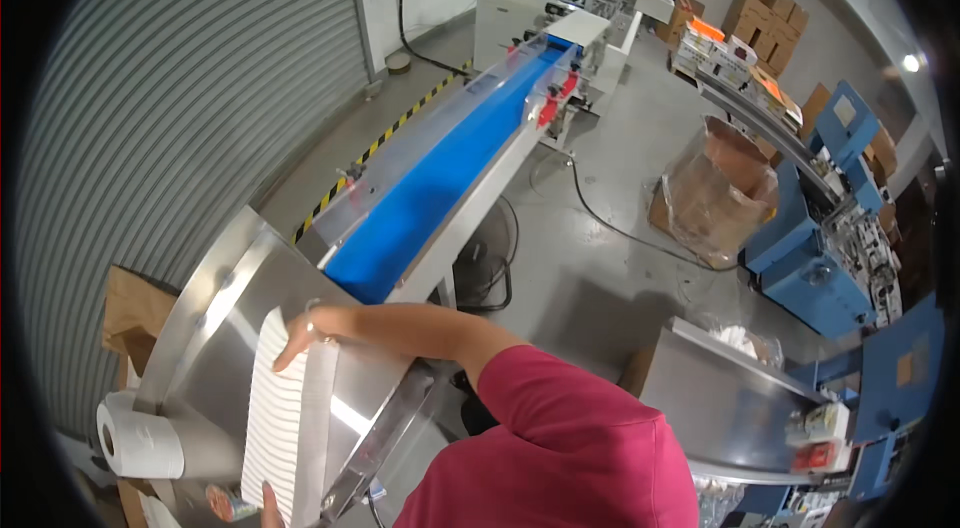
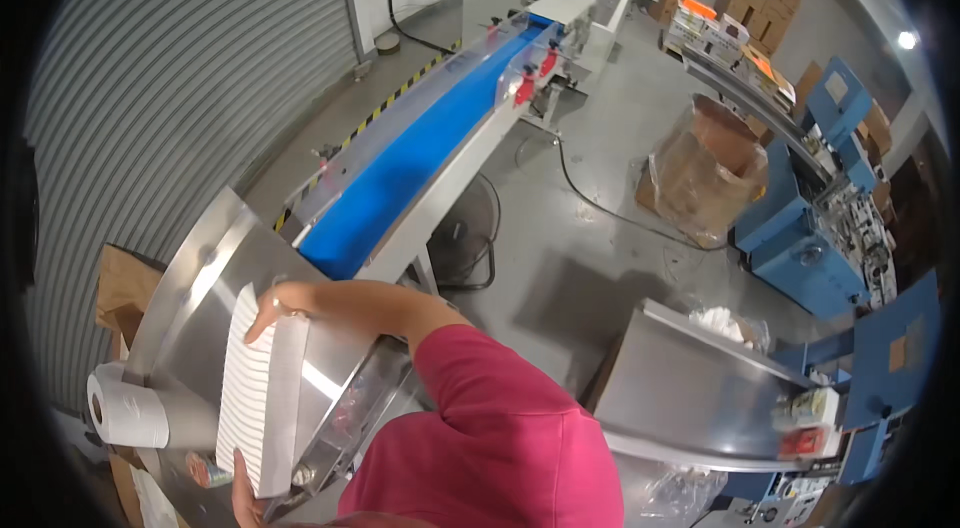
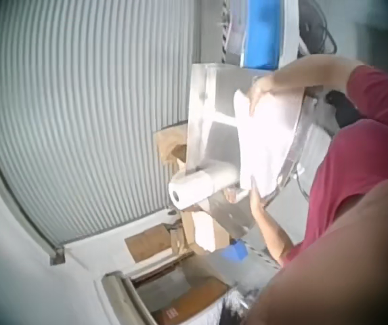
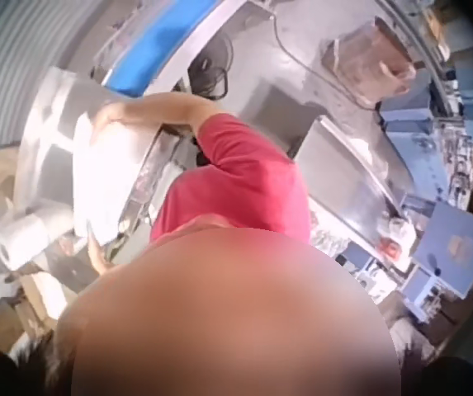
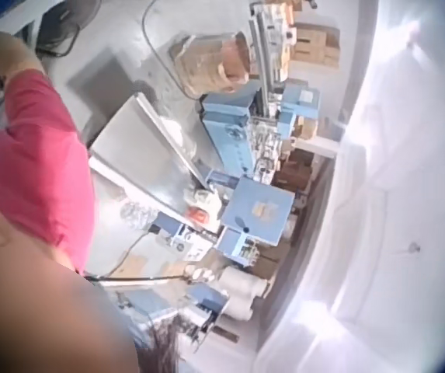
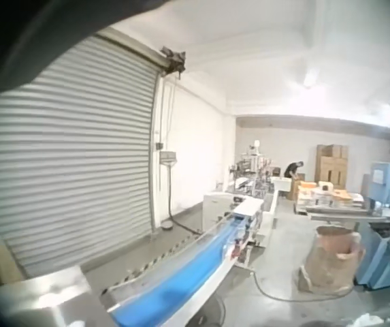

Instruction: Operating machinery and preparing spindles for paper rolls in a factory setting.

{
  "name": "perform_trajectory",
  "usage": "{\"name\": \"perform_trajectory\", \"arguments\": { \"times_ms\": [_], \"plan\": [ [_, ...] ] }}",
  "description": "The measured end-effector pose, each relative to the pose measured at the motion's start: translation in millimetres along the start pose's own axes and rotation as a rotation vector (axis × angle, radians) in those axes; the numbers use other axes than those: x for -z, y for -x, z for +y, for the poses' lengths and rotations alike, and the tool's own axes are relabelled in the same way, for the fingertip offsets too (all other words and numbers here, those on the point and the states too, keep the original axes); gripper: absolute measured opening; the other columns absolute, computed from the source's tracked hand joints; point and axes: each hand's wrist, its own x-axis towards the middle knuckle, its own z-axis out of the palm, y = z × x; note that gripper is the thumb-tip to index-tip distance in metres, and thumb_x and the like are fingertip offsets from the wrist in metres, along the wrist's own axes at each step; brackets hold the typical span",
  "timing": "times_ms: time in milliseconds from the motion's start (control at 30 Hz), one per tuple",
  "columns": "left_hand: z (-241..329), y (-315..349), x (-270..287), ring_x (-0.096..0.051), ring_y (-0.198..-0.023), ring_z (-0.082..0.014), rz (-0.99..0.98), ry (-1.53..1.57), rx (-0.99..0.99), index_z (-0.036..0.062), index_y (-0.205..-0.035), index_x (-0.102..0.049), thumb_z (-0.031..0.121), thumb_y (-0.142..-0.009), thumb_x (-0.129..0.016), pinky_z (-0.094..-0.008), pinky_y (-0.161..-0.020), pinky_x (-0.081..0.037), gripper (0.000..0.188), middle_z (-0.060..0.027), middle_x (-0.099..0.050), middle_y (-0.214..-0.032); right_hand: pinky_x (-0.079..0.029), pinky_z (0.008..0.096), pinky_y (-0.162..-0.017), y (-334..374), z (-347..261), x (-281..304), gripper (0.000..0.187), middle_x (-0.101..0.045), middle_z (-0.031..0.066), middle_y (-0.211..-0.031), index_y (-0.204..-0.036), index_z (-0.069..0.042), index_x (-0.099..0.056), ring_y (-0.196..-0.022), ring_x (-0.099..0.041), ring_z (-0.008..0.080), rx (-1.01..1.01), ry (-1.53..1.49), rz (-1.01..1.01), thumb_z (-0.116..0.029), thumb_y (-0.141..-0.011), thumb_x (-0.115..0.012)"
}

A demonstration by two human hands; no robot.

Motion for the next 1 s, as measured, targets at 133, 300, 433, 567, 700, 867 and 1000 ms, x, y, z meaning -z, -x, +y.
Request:
{"name": "perform_trajectory", "arguments": {
  "times_ms": [133,300,433,567,700,867,1000],
  "plan": [
    [9.2,4.8,-27.4,-0.04,-0.119,-0.0205,0.162,-0.277,-0.167,-0.0026,-0.131,-0.032,0.051,-0.088,-0.041,-0.03,-0.099,-0.029,0.069,-0.0104,-0.042,-0.13,-0.039,0.0326,-0.09,-84.5,-7.6,11.5,0.07,-0.059,0.0081,-0.11,-0.112,-0.01,-0.059,-0.103,-0.05,0.0199,0.202,0.05,-0.21,-0.068,-0.071,-0.052],
    [-34.6,-15.0,-42.2,-0.027,-0.128,-0.0223,0.291,-0.207,-0.188,-0.0053,-0.13,-0.031,0.057,-0.086,-0.036,-0.0292,-0.105,-0.019,0.076,-0.0149,-0.03,-0.138,-0.037,0.0339,-0.094,-183.7,39.7,53.1,0.07,-0.054,0.0153,-0.116,-0.115,0.002,-0.05,-0.109,-0.05,0.0252,0.234,0.203,-0.092,-0.038,-0.064,-0.077],
    [-80.1,-37.5,-99.8,-0.053,-0.076,-0.0164,0.332,0.116,0.097,-0.0121,-0.092,-0.055,0.066,-0.073,-0.05,-0.0286,-0.066,-0.045,0.081,-0.0159,-0.058,-0.086,-0.019,0.0306,-0.106,-136.2,-71.5,65.9,0.113,-0.027,0.0268,-0.136,-0.131,0.01,-0.022,-0.129,-0.025,0.0324,0.3,0.735,-0.152,-0.074,-0.062,-0.054],
    [-39.0,-24.9,-188.4,-0.053,-0.072,-0.0135,0.236,0.638,0.0,-0.0023,-0.095,-0.058,0.052,-0.073,-0.063,-0.0259,-0.063,-0.046,0.059,-0.0079,-0.058,-0.086,-0.022,0.0314,-0.106,-147.3,-130.2,12.8,0.112,-0.028,0.0244,-0.136,-0.134,0.005,-0.02,-0.129,-0.026,0.031,0.345,0.862,-0.24,-0.074,-0.062,-0.051],
    [-24.0,-32.7,-245.9,-0.049,-0.098,-0.0123,0.163,0.958,-0.127,0.0014,-0.114,-0.052,0.037,-0.081,-0.061,-0.031,-0.082,-0.041,0.049,-0.0041,-0.054,-0.109,-0.03,0.0347,-0.101,-150.5,-155.3,-53.7,0.104,-0.04,0.0225,-0.129,-0.133,-0.001,-0.029,-0.121,-0.038,0.0333,0.598,1.006,-0.27,-0.074,-0.063,-0.049],
    [-14.6,-50.3,-287.0,-0.044,-0.108,-0.0114,0.048,1.14,-0.28,0.0014,-0.123,-0.04,0.027,-0.085,-0.057,-0.0332,-0.086,-0.037,0.05,-0.0018,-0.046,-0.12,-0.038,0.0379,-0.092,-129.1,-178.3,-131.0,0.084,-0.053,0.0149,-0.117,-0.129,-0.016,-0.041,-0.11,-0.048,0.0331,0.892,1.09,-0.474,-0.072,-0.067,-0.047],
    [-21.2,-80.5,-305.0,-0.039,-0.112,-0.0144,0.039,1.172,-0.314,0.0024,-0.133,-0.025,0.03,-0.088,-0.05,-0.0356,-0.088,-0.033,0.058,-0.0026,-0.038,-0.122,-0.03,0.0386,-0.096,-115.0,-181.1,-164.1,0.078,-0.052,0.0111,-0.119,-0.127,-0.017,-0.043,-0.114,-0.043,0.0285,1.114,1.129,-0.463,-0.071,-0.071,-0.044]
  ]
}}
